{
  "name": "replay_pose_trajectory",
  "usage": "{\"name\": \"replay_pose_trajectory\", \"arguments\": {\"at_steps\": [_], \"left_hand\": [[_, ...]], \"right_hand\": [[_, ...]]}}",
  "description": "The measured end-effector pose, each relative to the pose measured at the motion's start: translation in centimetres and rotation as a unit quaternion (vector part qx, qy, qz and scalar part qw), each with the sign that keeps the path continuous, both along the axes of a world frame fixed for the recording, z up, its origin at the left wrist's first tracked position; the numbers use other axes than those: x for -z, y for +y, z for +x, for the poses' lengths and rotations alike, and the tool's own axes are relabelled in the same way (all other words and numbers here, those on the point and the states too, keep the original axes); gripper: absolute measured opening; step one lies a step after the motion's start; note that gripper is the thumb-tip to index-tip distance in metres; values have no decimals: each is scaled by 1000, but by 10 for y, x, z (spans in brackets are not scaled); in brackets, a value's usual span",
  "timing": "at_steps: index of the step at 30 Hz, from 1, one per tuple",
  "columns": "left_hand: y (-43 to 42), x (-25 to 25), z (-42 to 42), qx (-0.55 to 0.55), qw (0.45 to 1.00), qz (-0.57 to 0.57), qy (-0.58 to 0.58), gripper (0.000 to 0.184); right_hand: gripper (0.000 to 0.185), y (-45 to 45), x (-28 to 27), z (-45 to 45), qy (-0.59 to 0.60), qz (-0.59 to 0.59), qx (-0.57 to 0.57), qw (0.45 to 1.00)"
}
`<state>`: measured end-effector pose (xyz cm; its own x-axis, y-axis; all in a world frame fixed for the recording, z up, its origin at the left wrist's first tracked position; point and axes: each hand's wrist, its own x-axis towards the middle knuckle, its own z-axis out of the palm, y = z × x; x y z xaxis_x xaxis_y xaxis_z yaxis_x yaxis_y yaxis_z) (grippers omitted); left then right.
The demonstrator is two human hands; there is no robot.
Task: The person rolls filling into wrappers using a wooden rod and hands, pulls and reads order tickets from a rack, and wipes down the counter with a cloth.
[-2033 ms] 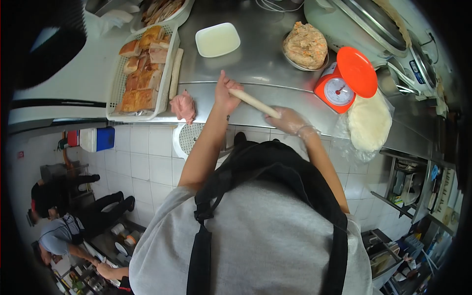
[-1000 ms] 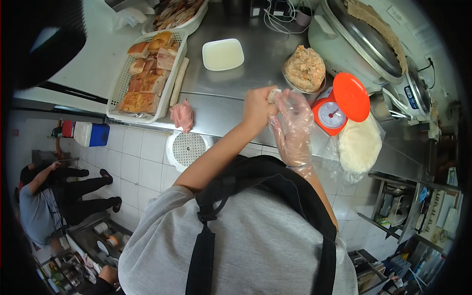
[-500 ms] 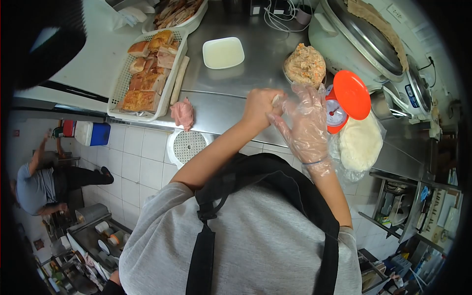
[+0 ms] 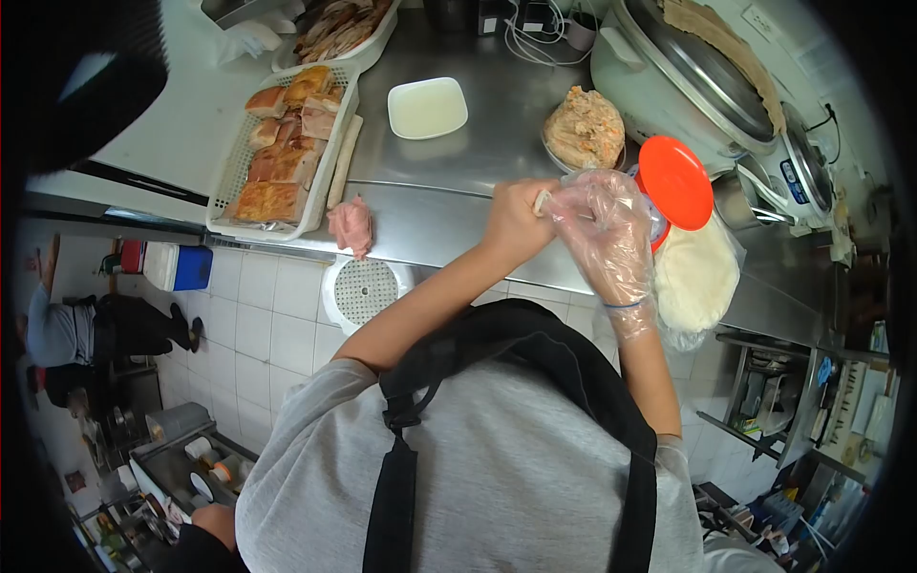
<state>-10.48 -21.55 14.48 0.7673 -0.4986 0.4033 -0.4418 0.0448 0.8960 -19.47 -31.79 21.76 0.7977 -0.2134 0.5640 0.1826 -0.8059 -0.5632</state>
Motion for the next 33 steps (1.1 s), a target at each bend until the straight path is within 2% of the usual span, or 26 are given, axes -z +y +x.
{"name": "replay_pose_trajectory", "arguments": {"at_steps": [3, 7, 13, 16, 19, 21, 22, 26, 28, 31, 33], "left_hand": [[1, -4, 3, 4, 998, 56, -17, 13], [-4, -5, 0, -6, 1000, -11, 15, 25], [-8, -7, 0, -24, 1000, -13, 2, 28], [-8, -5, 0, -31, 1000, -2, 3, 26], [-7, -2, -1, -10, 998, 7, 63, 19], [-6, -4, -1, 7, 992, -12, 128, 13], [-6, 1, 0, 10, 993, 1, 117, 11], [-4, 10, 4, -5, 996, 29, 83, 5], [-2, 8, 1, -4, 997, 36, 74, 6], [3, 8, -4, 23, 996, 55, 66, 10], [7, 7, -7, 47, 994, 79, 65, 15]], "right_hand": [[17, -2, -6, 3, -17, -60, -12, 998], [19, -2, -12, 5, -6, -136, -18, 991], [17, -10, -12, 13, 13, -127, -45, 991], [14, -8, -14, 14, 45, -186, -36, 981], [14, -13, -22, 11, 87, -330, -69, 937], [17, -13, -29, 8, 121, -289, -95, 945], [20, -13, -31, 7, 137, -268, -109, 947], [23, -11, -28, 9, 127, -320, -109, 932], [24, -4, -34, 8, 166, -341, -107, 919], [25, -13, -16, 14, 156, -350, -123, 916], [20, -26, -24, 16, 163, -244, -155, 943]]}}
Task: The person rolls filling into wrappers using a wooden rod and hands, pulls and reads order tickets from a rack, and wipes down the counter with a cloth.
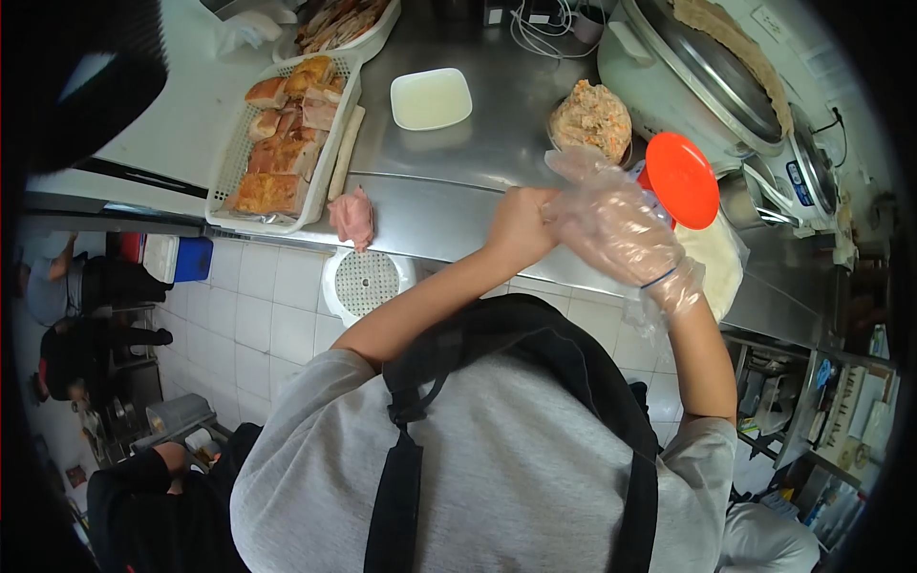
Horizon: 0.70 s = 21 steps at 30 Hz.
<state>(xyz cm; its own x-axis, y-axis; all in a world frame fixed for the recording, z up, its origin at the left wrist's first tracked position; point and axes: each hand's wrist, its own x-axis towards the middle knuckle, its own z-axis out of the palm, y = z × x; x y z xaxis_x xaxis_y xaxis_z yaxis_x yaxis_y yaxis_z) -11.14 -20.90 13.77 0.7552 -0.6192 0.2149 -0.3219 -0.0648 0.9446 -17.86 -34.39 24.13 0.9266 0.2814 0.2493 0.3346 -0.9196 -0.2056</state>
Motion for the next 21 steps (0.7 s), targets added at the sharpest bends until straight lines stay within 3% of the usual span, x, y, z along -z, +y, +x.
{"name": "replay_pose_trajectory", "arguments": {"at_steps": [4, 9, 12, 17, 21], "left_hand": [[-2, -20, 2, 44, 998, -40, 16, 21], [0, -19, 6, 92, 994, 54, 14, 21], [-4, -13, 4, 74, 995, -29, -57, 34], [-1, -18, 3, 80, 994, -57, -57, 32], [-8, -13, 5, 60, 984, -150, -75, 31]], "right_hand": [[13, 1, -21, 3, 47, 168, 45, 984], [22, -9, -16, 3, -56, 74, -61, 994], [21, -12, -11, 2, -50, 87, -67, 993], [22, -13, -5, -2, 53, 166, -85, 981], [27, -15, -4, -8, 64, 122, -101, 985]]}}
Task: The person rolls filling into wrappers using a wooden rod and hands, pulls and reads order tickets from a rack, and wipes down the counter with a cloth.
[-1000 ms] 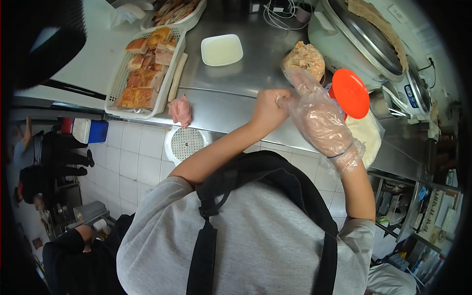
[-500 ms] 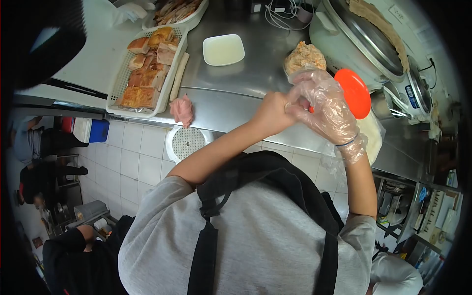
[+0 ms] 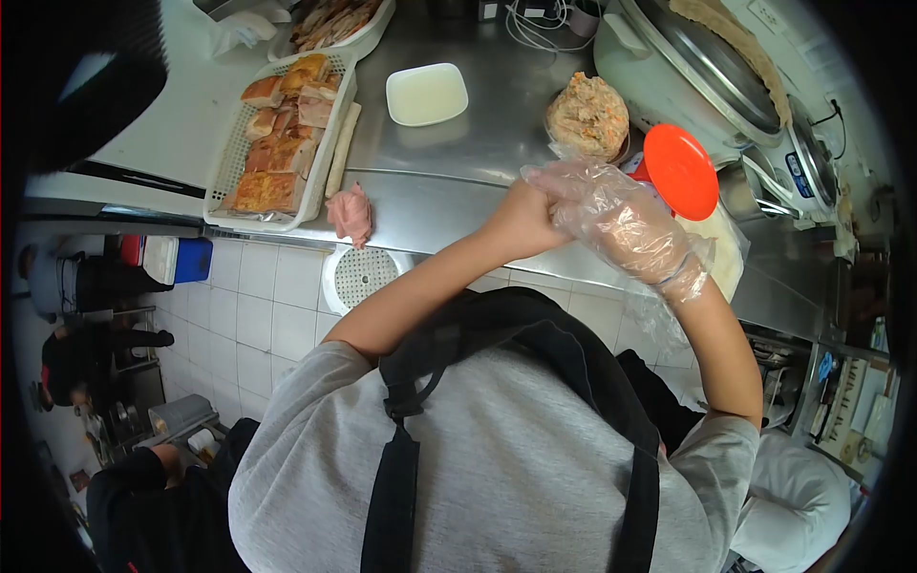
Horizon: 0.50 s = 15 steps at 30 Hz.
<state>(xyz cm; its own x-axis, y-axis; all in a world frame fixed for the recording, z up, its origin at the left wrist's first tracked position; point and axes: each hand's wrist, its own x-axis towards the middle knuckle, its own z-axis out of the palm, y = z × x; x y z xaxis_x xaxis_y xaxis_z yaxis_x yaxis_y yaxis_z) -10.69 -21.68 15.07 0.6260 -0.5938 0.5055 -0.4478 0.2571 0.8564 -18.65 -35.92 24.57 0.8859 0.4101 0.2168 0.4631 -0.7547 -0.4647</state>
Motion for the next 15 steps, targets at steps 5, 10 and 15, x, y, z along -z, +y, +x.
{"name": "replay_pose_trajectory", "arguments": {"at_steps": [5, 10, 15], "left_hand": [[9, -4, 2, 25, 986, 162, 20, 31], [10, -14, 1, 28, 978, 204, 26, 35], [5, -2, 3, 9, 984, 180, 1, 37]], "right_hand": [[29, 5, -8, 1, 48, 101, 50, 993], [22, -3, -5, -2, -91, -84, 11, 992], [17, -6, 5, -5, -135, -88, 33, 986]]}}
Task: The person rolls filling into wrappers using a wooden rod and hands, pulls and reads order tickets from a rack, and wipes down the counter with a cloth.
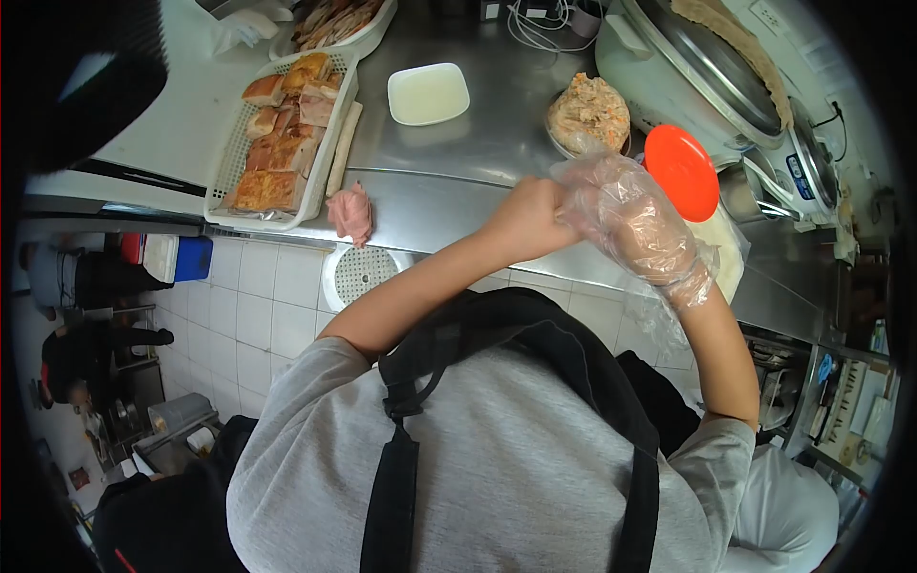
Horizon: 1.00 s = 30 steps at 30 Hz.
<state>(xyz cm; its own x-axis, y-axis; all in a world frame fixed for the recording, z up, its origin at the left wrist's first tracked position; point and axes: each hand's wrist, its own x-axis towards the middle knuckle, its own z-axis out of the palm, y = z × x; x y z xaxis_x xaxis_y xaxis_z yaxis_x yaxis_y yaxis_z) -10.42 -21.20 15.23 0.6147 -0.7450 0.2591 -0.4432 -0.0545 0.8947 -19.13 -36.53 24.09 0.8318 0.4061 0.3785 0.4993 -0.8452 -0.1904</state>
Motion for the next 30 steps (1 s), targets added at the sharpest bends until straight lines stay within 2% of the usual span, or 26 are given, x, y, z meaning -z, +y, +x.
{"name": "replay_pose_trajectory", "arguments": {"at_steps": [5, 9, 11, 14, 18, 23, 26, 30], "left_hand": [[-4, 4, -5, -7, 998, 25, 54, 34], [-7, -13, -10, -13, 996, 27, 79, 26], [-9, -14, -8, -6, 998, 7, 70, 28], [-9, -21, -9, 5, 997, 18, 73, 29], [-12, -22, -14, 10, 995, 21, 95, 27], [-16, -2, -16, 22, 991, 14, 134, 29], [-17, 4, -17, 10, 993, -17, 119, 27], [-16, 20, -11, 5, 992, -20, 122, 25]], "right_hand": [[19, 9, -20, -3, -5, -114, 13, 993], [15, 4, 3, -5, -43, -52, 71, 995], [16, 3, 6, -5, -41, -10, 80, 996], [13, 3, 5, -9, -14, 3, 56, 998], [17, -1, 1, -12, -10, -72, 41, 997], [17, 1, 0, -16, -3, -97, 47, 994], [18, 9, 0, -21, 45, -12, 64, 997], [27, 16, -8, -27, 74, 17, 52, 996]]}}
